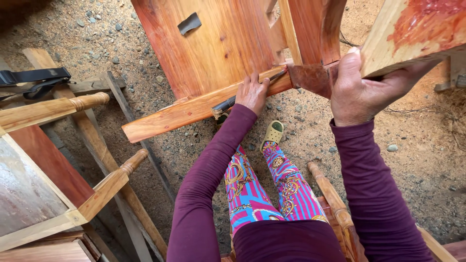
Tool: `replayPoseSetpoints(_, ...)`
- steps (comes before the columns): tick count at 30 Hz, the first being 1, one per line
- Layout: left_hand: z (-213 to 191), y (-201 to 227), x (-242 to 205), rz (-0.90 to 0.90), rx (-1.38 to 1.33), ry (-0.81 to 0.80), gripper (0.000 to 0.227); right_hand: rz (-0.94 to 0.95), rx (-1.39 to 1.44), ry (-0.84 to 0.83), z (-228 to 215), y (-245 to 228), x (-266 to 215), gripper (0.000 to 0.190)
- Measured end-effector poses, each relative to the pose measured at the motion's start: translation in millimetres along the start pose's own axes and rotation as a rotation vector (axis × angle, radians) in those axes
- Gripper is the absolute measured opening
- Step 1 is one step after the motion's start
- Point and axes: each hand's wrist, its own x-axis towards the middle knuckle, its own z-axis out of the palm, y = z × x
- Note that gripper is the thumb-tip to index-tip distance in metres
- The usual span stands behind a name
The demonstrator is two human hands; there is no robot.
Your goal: The person applies a reddish finish to a wooden chair using a small brush and a wooden applicator block. They repeatedly dip the brush into the finish on the block and spread it onto the chair's armrest and seat frame.
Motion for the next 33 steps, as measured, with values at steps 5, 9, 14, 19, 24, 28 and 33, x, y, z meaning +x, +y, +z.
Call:
replayPoseSetpoints(5,-11,4,-11,0.0,0.03,0.084,0.033,0.003,-0.01,0.004,4,-10,3,0.106)
replayPoseSetpoints(9,-33,13,-12,-0.02,-0.014,0.088,0.042,0.017,0.013,0.006,3,-9,1,0.106)
replayPoseSetpoints(14,-28,12,3,-0.034,0.043,0.099,0.027,0.045,0.086,-0.009,2,-8,0,0.105)
replayPoseSetpoints(19,-13,19,16,-0.025,0.175,0.11,0.019,0.084,0.164,-0.012,2,-13,-1,0.105)
replayPoseSetpoints(24,-14,32,23,0.014,0.253,0.122,0.016,0.008,0.037,-0.012,3,-13,-1,0.107)
replayPoseSetpoints(28,-21,48,29,0.01,0.288,0.049,0.013,0.042,0.042,-0.002,2,-9,-5,0.104)
replayPoseSetpoints(33,-12,60,32,-0.01,0.225,0.129,0.018,0.001,-0.069,0.027,10,-25,4,0.104)
